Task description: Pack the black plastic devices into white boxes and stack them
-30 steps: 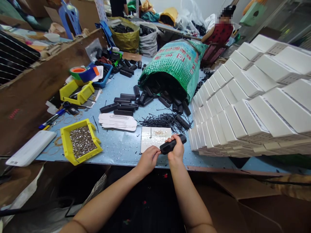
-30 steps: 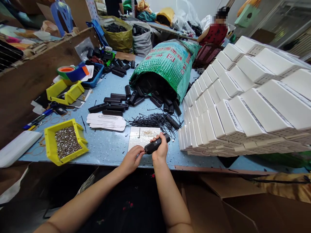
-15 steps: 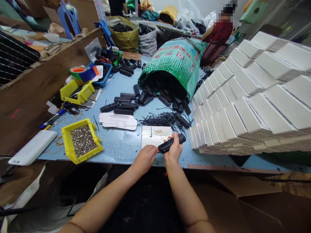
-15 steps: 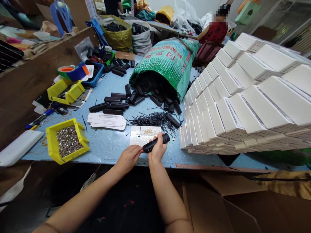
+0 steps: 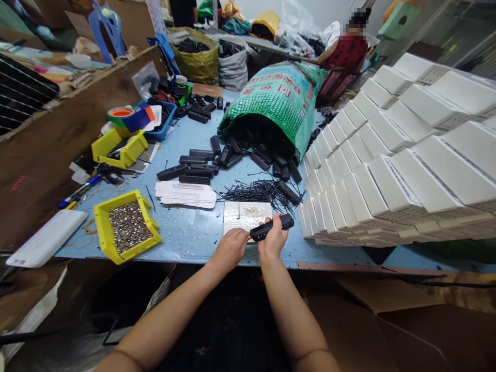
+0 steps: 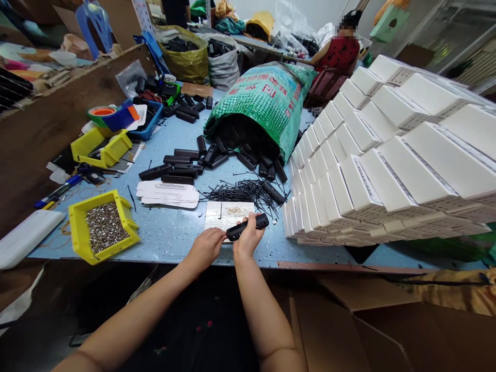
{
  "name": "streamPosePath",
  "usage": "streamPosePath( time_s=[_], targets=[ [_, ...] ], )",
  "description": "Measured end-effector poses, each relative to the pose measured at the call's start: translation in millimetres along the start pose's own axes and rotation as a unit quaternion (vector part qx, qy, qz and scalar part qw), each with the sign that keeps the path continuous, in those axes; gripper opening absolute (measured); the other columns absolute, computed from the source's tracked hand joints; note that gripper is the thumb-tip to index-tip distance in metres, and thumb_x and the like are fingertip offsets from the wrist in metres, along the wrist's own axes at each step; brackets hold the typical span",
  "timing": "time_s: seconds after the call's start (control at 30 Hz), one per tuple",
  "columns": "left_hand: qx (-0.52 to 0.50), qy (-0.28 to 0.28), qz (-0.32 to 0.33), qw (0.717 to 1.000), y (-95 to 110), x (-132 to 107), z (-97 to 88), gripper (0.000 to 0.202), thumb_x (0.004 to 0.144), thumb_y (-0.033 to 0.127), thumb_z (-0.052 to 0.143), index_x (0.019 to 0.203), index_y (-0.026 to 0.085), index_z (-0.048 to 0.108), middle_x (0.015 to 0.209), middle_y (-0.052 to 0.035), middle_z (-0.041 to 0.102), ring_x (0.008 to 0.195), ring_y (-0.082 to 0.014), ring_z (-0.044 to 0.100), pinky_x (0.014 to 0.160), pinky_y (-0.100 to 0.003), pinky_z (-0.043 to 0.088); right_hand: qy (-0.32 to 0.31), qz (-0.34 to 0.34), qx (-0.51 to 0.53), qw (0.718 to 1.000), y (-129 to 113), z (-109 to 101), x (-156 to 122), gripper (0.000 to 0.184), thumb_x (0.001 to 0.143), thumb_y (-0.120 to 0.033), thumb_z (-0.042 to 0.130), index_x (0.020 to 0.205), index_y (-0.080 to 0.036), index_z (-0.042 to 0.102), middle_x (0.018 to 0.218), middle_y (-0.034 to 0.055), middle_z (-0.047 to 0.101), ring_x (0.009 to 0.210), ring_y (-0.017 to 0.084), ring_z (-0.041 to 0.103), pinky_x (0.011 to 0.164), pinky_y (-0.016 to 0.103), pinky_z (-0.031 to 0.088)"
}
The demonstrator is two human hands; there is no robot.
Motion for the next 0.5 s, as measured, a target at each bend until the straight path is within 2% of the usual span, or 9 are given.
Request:
streamPosePath(
  time_s=[0.1,0.2,0.3,0.5],
  targets=[
    [-0.005,-0.021,-0.002,1.000,-4,-4,6.0,0.021,0.093,0.016,0.042,0.081,0.018,0.060,0.075,-0.0060,0.063,0.073,-0.0189,0.059,0.068,-0.033,0.050,-0.043,0.027,-0.026,0.998,8,7,0,0.045,0.060,-0.032,0.069,0.092,-0.022,0.041,0.070,-0.0061,0.048,0.056,0.008,0.050,0.049,0.020,0.046],
    [-0.015,-0.028,-0.002,0.999,-5,-10,8.6,0.021,0.093,0.014,0.042,0.080,0.018,0.059,0.075,-0.0058,0.062,0.072,-0.0187,0.059,0.068,-0.032,0.050,-0.068,0.008,-0.007,0.998,8,9,-5,0.042,0.059,-0.027,0.068,0.091,-0.022,0.040,0.070,-0.0070,0.047,0.054,0.007,0.048,0.049,0.019,0.044],
    [-0.027,-0.025,-0.008,0.999,-6,-14,9.6,0.020,0.092,0.015,0.043,0.080,0.017,0.059,0.075,-0.0066,0.063,0.072,-0.0197,0.059,0.067,-0.033,0.050,-0.064,-0.019,0.016,0.998,6,6,-10,0.039,0.061,-0.024,0.067,0.089,-0.022,0.040,0.072,-0.0070,0.046,0.053,0.006,0.046,0.048,0.018,0.043],
    [-0.050,-0.020,-0.037,0.998,-12,-15,14.3,0.014,0.092,0.020,0.048,0.092,0.017,0.062,0.082,-0.0066,0.066,0.078,-0.0197,0.062,0.071,-0.033,0.052,-0.015,0.024,0.022,0.999,11,-3,-3,0.041,0.056,-0.027,0.067,0.088,-0.022,0.041,0.067,-0.0072,0.044,0.053,0.007,0.046,0.048,0.019,0.044]
  ],
)
Point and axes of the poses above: each hand's wrist, its own x-axis towards the middle knuckle, its own z-axis out of the palm, y = z × x, the point moved 10 cm from there along x, towards the middle knuckle
